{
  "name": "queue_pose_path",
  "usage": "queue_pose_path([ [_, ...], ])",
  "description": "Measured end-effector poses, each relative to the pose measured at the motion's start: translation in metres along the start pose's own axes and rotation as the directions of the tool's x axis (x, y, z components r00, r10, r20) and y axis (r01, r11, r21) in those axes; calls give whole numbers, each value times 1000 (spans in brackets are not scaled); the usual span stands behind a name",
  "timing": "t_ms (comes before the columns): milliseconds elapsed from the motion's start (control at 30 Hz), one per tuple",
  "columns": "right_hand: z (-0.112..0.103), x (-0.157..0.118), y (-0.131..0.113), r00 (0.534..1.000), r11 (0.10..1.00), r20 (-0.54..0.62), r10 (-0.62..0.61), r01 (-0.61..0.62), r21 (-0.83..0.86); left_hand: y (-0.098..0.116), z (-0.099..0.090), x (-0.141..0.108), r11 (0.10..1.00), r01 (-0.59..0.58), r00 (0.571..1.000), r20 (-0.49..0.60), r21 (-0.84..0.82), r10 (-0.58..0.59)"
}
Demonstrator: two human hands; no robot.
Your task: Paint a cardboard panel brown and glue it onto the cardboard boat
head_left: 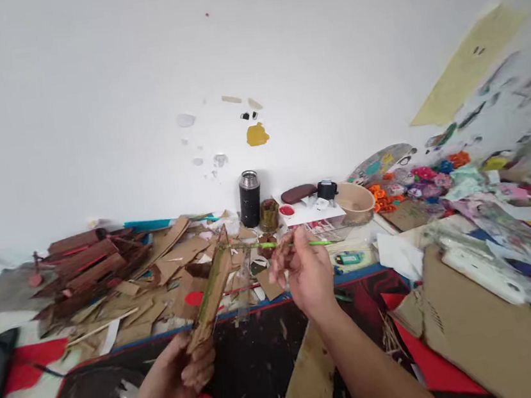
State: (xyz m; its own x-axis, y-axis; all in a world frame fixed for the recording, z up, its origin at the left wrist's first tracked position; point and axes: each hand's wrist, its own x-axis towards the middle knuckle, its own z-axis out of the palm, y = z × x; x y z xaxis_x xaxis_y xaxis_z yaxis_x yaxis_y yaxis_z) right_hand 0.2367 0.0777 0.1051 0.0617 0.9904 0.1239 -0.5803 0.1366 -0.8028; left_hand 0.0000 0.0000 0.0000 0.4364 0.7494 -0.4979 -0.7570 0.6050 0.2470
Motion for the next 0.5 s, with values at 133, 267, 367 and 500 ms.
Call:
queue_pose_path([
  [133, 1, 1, -2, 1000, 1000, -12, -27, 27, -12, 2, -2, -1, 999, 26, 999, 37, 36, -27],
  [267, -1, 1, -2, 998, 998, -23, -57, 57, -5, 2, -1, -1, 998, 41, 998, 51, 38, -43],
  [367, -3, -1, 1, 999, 999, -10, -43, 43, 7, 2, 1, -2, 999, 41, 998, 42, 30, -42],
  [500, -5, -7, 6, 1000, 1000, 14, 0, 0, 4, 1, 2, -2, 999, 28, 999, 18, 24, -29],
])
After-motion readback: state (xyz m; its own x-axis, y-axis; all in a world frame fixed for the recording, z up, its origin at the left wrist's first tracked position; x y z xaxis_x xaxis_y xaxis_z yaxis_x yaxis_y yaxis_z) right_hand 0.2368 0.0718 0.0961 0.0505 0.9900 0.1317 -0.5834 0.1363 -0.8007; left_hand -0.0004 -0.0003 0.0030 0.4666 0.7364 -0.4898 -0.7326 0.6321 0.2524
